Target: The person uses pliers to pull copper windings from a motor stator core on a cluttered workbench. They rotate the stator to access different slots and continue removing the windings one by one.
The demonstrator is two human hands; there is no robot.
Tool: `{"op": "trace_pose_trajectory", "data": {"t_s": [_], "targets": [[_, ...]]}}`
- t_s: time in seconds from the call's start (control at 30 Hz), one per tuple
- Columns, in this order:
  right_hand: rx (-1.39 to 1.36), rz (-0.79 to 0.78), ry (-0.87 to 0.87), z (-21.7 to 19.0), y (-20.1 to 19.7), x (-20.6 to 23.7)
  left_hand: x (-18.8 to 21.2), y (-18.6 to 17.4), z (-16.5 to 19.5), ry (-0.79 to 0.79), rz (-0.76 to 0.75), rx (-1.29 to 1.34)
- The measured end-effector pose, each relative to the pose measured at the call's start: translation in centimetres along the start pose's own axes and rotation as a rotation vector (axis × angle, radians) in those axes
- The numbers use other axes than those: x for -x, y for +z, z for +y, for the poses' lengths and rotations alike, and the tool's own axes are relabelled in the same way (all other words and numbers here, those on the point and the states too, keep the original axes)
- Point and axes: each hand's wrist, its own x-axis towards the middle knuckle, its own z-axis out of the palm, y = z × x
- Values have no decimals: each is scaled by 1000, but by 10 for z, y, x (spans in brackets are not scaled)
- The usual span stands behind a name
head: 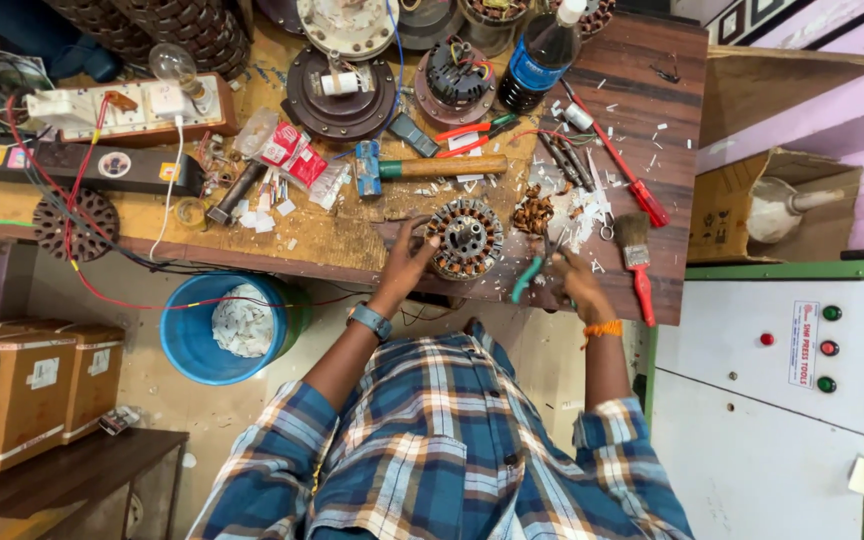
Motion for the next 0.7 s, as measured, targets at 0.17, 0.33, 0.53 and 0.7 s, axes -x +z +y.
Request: {"op": "trace_pose_trajectory", "data": {"t_s": [0.17,0.33,0.53,0.7], "targets": [[23,-16,7,-3,5,0,5,6,-3,87,36,3],[-361,-46,36,19,-8,10,21,5,-9,-280,53,487],[-749,-260,-316,81,-22,32,11,-4,-13,-209,13,331],[-89,-124,-141,95,19,57,6,-6,-12,-210,-2,317]]}}
